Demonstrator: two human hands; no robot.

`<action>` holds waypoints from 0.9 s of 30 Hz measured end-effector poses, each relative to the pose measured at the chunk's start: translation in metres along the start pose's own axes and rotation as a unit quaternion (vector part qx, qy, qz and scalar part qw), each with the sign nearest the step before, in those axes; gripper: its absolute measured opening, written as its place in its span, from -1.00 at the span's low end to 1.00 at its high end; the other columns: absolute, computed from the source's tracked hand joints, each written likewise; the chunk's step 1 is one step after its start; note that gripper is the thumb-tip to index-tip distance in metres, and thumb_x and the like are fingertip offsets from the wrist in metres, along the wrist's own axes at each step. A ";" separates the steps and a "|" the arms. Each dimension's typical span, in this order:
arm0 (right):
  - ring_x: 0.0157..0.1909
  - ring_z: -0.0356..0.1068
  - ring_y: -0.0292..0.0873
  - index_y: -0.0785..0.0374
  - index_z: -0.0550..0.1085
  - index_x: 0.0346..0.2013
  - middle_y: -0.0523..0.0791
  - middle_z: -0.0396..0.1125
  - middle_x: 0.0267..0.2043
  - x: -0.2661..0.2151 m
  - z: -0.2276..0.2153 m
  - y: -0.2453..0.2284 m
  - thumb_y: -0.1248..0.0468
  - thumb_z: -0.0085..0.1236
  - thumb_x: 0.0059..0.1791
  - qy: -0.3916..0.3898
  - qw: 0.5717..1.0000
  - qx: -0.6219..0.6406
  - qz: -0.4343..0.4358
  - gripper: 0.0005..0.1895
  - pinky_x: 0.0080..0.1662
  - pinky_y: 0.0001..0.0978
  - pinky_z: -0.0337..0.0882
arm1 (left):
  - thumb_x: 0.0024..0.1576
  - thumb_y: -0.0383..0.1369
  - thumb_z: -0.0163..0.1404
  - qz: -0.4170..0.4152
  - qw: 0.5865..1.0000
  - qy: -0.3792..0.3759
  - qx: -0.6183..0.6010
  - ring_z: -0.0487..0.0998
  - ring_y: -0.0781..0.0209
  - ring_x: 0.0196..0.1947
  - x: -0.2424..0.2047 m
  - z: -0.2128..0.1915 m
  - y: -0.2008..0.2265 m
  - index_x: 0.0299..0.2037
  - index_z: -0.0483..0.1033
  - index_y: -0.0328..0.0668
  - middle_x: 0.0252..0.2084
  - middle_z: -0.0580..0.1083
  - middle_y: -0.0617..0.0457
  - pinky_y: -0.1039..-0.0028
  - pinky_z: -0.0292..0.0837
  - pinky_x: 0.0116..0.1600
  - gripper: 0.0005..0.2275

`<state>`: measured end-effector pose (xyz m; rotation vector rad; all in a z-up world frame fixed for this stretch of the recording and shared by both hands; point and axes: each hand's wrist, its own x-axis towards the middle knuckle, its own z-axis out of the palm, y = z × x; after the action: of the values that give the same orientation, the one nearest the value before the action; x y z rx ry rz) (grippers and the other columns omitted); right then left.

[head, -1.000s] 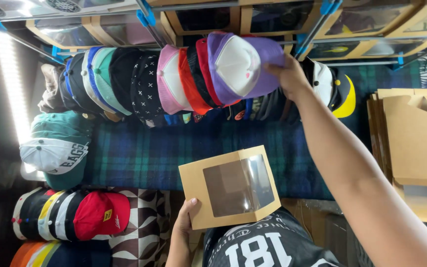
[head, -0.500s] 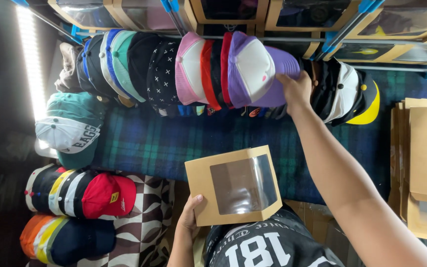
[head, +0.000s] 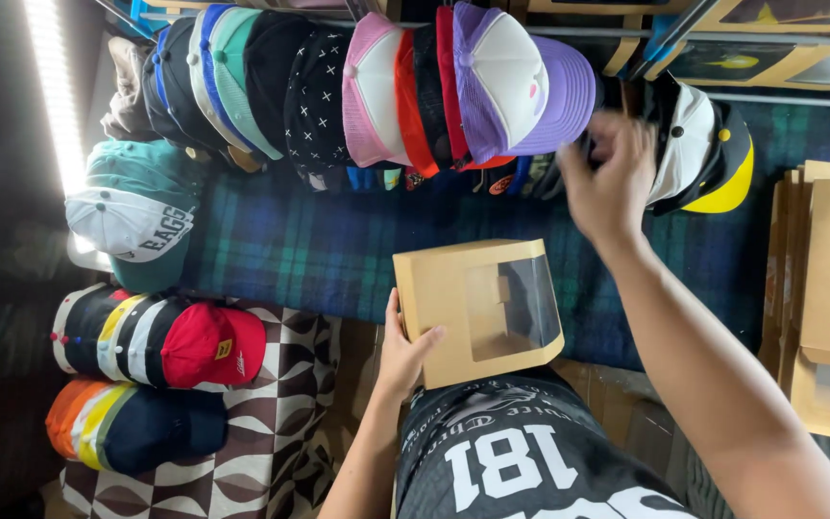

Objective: The person takes various baseball caps from a shelf and places them one by one into cardboard display boxes, then returns each boxed hat to the shelving unit.

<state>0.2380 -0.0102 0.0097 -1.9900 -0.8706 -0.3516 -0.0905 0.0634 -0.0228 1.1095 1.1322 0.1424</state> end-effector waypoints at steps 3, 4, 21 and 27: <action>-0.14 0.43 0.06 0.20 0.51 0.00 -0.06 0.33 -0.10 -0.061 -0.027 -0.040 0.12 0.52 -0.18 -0.114 0.993 0.014 0.019 -0.46 -0.09 -0.11 0.47 | -0.29 -0.20 0.39 0.065 0.991 0.015 0.115 0.31 -0.33 0.34 -0.009 0.015 0.025 0.58 -0.14 0.08 0.32 0.25 -0.26 -0.06 0.20 0.38 0.17; -0.04 0.46 0.10 0.13 0.47 0.17 -0.03 0.29 0.10 -0.083 -0.037 -0.055 -0.10 0.54 -0.26 -0.199 0.976 0.018 0.093 -0.20 -0.09 -0.02 0.51 | -0.35 -0.21 0.41 0.089 0.982 0.020 0.164 0.27 -0.33 0.36 -0.011 0.022 0.033 0.58 -0.14 0.08 0.32 0.22 -0.25 -0.04 0.12 0.42 0.21; 0.31 0.19 0.19 0.01 0.11 0.48 -0.04 0.08 0.43 -0.095 -0.068 -0.004 0.14 0.36 -0.17 -0.248 0.914 -0.106 0.304 -0.02 0.20 0.15 0.39 | 0.04 -0.14 0.09 0.328 0.750 0.045 0.573 0.55 -0.08 -0.01 0.038 0.155 0.046 0.51 -0.03 -0.23 0.16 0.40 -0.14 0.22 0.58 -0.09 -0.17; 0.25 0.17 0.22 0.07 -0.01 0.52 0.07 0.00 0.41 -0.098 -0.060 0.014 0.07 0.38 -0.17 -0.253 0.919 -0.137 0.272 0.07 0.06 0.14 0.51 | 0.05 -0.27 0.11 0.340 0.680 0.072 0.645 0.52 -0.08 0.03 0.050 0.171 0.055 0.48 0.02 -0.32 0.11 0.39 -0.17 0.31 0.59 -0.07 -0.22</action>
<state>0.1831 -0.1084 -0.0198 -2.5361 -0.5433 0.4010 0.0884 0.0123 -0.0155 2.8402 0.7938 -0.0306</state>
